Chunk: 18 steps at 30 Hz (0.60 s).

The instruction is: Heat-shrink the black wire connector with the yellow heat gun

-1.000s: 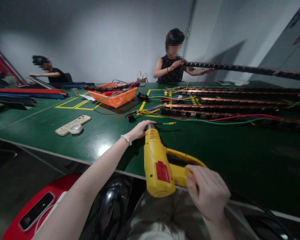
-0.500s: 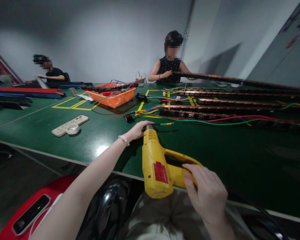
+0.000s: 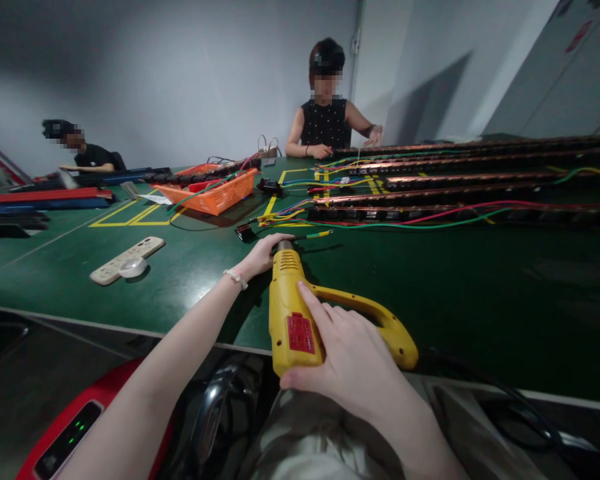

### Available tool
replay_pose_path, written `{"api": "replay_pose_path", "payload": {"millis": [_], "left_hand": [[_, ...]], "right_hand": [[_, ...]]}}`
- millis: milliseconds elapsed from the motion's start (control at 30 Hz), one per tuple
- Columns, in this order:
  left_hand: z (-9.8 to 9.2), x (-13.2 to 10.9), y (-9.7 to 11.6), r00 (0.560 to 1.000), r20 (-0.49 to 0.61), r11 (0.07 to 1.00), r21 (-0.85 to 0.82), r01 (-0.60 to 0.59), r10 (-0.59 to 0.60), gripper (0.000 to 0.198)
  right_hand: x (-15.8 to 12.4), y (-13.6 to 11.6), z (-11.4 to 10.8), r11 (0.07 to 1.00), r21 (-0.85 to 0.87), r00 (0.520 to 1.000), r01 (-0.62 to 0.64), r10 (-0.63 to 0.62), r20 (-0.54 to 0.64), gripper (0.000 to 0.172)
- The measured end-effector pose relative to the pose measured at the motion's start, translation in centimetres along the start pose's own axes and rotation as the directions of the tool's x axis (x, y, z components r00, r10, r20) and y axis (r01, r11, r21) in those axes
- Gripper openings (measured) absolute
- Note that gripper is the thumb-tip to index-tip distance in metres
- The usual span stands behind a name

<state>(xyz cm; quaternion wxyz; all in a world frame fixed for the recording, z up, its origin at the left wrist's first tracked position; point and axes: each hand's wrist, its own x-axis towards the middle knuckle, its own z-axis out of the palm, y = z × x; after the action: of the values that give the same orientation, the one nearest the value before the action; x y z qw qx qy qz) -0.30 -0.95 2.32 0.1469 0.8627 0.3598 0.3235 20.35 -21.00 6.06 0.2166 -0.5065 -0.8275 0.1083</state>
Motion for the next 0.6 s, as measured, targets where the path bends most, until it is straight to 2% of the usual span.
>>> {"api": "replay_pose_path", "payload": {"millis": [100, 300, 467, 600], "left_hand": [[0.0, 0.0, 0.1, 1.0, 0.004, 1.0, -0.005, 0.005, -0.005, 0.048], [0.0, -0.1, 0.3, 0.999, 0.003, 0.999, 0.002, 0.049, -0.049, 0.05], [-0.2, -0.2, 0.3, 0.996, 0.017, 0.994, -0.057, 0.089, -0.088, 0.049], [0.0, -0.2, -0.1, 0.994, 0.012, 0.988, -0.107, 0.109, -0.108, 0.049]], "right_hand": [[-0.4, 0.5, 0.0, 0.996, -0.06, 0.997, 0.07, -0.069, 0.021, 0.13], [-0.6, 0.8, 0.5, 0.973, -0.183, 0.99, 0.139, -0.142, -0.004, 0.119], [-0.4, 0.8, 0.7, 0.972, -0.191, 0.988, 0.138, -0.148, -0.039, 0.122], [-0.6, 1.6, 0.6, 0.969, -0.19, 0.981, 0.159, -0.177, -0.084, 0.117]]}}
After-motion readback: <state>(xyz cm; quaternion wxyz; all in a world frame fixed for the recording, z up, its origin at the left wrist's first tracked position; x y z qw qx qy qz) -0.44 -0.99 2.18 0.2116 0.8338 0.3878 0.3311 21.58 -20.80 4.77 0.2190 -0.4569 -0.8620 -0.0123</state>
